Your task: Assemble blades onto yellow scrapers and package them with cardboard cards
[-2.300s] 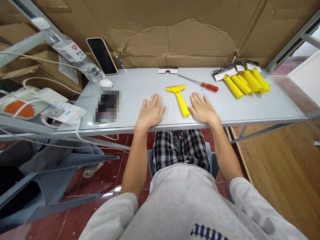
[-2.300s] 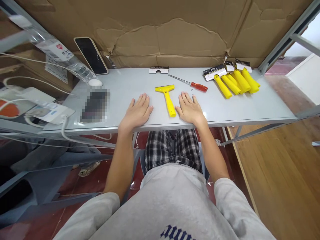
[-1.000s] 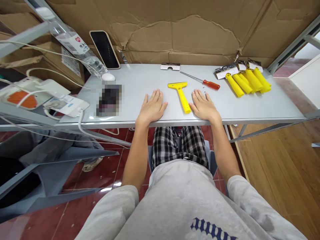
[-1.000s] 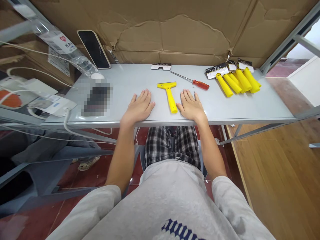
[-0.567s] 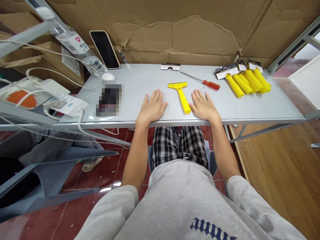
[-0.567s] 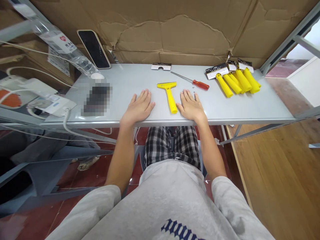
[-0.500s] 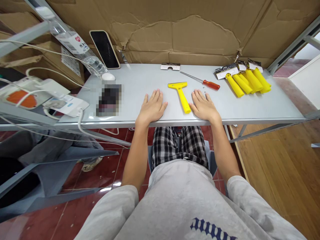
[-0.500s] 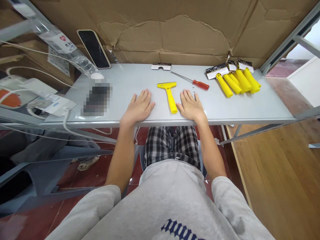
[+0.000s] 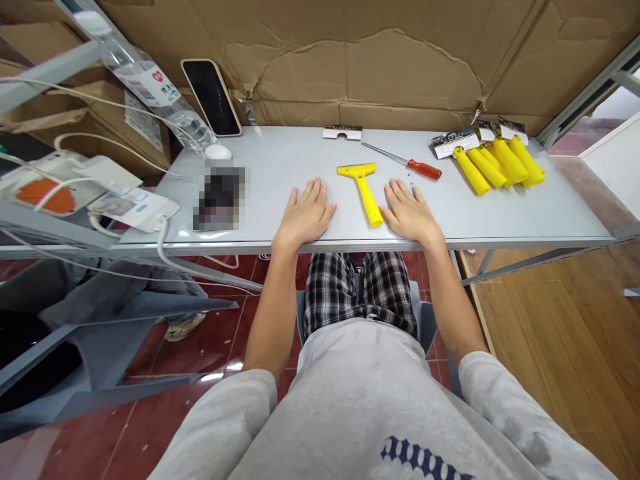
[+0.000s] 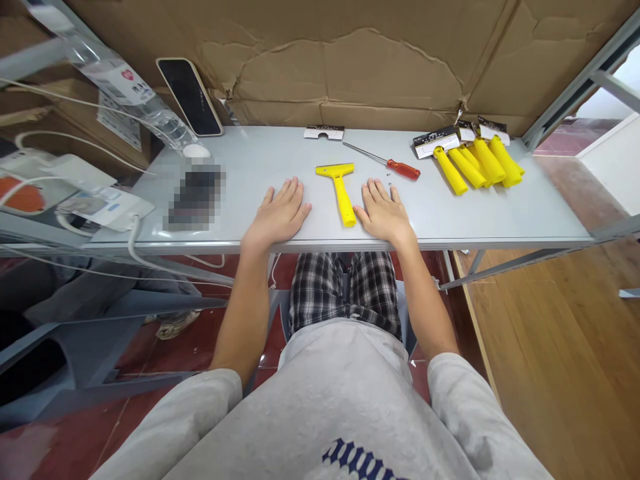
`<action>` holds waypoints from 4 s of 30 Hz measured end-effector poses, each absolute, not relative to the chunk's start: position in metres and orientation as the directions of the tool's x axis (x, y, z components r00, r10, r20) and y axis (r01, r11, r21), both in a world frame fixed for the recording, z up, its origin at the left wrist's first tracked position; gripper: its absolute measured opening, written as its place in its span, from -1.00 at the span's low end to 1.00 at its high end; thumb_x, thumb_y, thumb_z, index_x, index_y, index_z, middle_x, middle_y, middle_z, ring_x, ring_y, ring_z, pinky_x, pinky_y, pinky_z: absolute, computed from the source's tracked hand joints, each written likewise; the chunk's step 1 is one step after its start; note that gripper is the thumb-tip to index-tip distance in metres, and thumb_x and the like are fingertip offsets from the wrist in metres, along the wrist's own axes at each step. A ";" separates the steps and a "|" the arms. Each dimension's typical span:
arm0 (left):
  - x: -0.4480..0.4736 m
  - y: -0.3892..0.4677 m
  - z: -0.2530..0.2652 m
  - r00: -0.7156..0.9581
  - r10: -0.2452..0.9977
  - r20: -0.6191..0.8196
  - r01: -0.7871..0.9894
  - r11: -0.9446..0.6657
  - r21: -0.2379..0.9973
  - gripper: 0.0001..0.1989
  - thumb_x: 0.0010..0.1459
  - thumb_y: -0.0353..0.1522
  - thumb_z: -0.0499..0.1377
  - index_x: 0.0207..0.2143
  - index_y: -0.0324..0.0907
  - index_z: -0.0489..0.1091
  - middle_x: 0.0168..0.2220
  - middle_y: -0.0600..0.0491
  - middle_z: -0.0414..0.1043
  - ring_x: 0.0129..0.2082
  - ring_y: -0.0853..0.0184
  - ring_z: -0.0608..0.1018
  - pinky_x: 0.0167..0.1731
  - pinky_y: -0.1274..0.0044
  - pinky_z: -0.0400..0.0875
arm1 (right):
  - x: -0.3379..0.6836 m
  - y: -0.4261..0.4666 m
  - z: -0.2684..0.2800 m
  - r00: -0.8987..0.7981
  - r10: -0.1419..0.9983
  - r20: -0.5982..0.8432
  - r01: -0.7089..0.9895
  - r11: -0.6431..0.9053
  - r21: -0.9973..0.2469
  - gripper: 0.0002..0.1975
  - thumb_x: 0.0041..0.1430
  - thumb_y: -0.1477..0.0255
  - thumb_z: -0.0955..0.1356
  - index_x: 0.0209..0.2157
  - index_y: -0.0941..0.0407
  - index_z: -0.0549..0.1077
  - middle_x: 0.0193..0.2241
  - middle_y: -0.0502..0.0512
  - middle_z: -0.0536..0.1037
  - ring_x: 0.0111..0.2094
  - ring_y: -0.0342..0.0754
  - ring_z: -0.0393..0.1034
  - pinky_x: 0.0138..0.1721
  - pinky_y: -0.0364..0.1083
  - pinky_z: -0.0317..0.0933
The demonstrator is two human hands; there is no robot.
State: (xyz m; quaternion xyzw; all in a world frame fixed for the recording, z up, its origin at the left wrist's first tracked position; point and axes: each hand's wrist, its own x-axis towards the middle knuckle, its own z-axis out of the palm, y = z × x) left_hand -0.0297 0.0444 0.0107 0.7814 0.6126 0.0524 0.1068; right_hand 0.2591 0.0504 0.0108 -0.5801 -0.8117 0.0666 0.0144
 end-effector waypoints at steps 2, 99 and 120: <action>-0.030 0.045 0.010 0.242 0.969 -0.050 0.947 -0.225 0.228 -0.18 0.63 -0.09 -0.23 0.73 -0.38 -0.09 0.77 -0.24 -0.24 0.77 -0.01 -0.10 0.72 0.01 -0.28 | 0.260 0.050 0.010 -0.336 0.941 -0.046 0.936 0.327 -0.133 -0.09 0.61 0.00 -0.06 0.70 0.29 0.01 0.71 0.28 -0.18 0.77 0.21 -0.26 0.79 0.40 -0.28; -0.036 0.197 0.015 0.720 0.617 0.318 0.468 -0.769 0.435 -0.66 0.48 -0.22 0.21 0.11 -0.06 0.72 0.13 -0.12 0.71 0.15 0.05 0.66 0.34 0.12 0.45 | 0.257 0.221 0.044 -0.605 0.795 -0.054 0.645 0.449 -0.618 -0.64 0.28 0.54 0.28 -0.09 0.23 0.71 -0.16 0.13 0.68 -0.21 -0.21 0.37 -0.07 -0.20 0.19; -0.035 0.197 0.015 0.720 0.616 0.318 0.471 -0.771 0.429 -0.65 0.47 -0.20 0.20 0.11 -0.07 0.72 0.13 -0.13 0.71 0.14 0.05 0.66 0.32 0.12 0.46 | 0.254 0.215 0.048 -0.595 0.803 -0.045 0.668 0.462 -0.583 -0.63 0.29 0.55 0.28 -0.06 0.22 0.71 -0.19 0.11 0.67 -0.25 -0.23 0.34 -0.07 -0.19 0.17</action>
